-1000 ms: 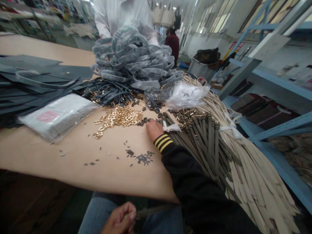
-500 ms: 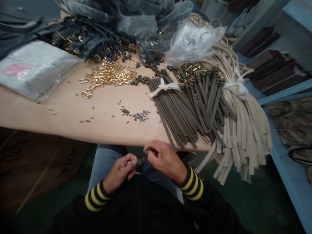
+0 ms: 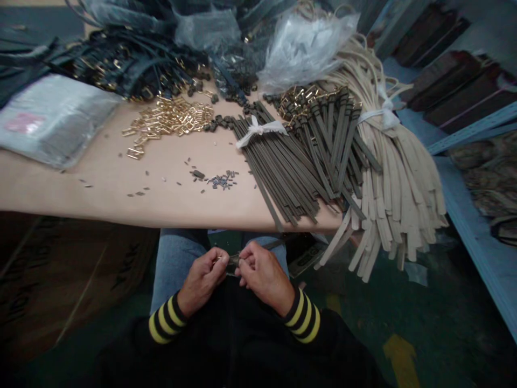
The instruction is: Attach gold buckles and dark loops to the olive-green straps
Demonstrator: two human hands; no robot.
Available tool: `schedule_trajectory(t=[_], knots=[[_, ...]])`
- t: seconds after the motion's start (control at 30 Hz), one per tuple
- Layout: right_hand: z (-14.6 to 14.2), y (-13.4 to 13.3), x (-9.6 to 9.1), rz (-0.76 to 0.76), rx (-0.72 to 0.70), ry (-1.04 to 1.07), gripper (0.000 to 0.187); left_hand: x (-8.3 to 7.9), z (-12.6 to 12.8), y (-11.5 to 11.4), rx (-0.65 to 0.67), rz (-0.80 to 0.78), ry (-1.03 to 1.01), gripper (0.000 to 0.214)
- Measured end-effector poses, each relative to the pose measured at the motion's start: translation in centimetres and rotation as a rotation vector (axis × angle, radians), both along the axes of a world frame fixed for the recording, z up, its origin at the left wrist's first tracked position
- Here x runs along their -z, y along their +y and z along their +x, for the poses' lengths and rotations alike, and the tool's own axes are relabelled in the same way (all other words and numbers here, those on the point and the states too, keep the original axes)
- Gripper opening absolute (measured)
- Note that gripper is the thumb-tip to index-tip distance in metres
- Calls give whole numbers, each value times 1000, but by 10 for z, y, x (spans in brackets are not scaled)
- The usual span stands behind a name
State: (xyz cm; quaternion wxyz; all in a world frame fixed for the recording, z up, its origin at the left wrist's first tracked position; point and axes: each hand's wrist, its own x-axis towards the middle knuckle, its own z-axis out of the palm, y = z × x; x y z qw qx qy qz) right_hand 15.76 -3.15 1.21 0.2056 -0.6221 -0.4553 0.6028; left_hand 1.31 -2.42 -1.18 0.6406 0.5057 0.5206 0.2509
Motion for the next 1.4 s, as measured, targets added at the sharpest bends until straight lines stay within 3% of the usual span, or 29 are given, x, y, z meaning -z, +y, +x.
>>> schedule_trajectory(t=[0.13,0.27,0.4,0.73,0.9,1.07,1.23,1.4], knots=[[0,-1,-3,-9,-1,37,5,1,0,-3,39,48,22,24],[2,-2,-8,110,-87,-59,14,5,0,-6,27,41,17,25],[4,-1,-11,164,-161,-101,12,8,1,-8,0,-14,-39,27],[-4,0,-8,139,-95,-78,6,2,6,-9,-97,-201,-201,40],[-5,2,-12,301,-163,-262,8,6,5,-10,-76,-169,-217,41],[-3,1,-11,377,-240,-284,6,8,3,-10,4,-107,-155,38],[-1,2,-12,359,-279,-297,2,7,3,-10,24,-101,-162,35],[-1,6,-13,267,-223,-208,3,4,-1,-7,81,56,-65,30]])
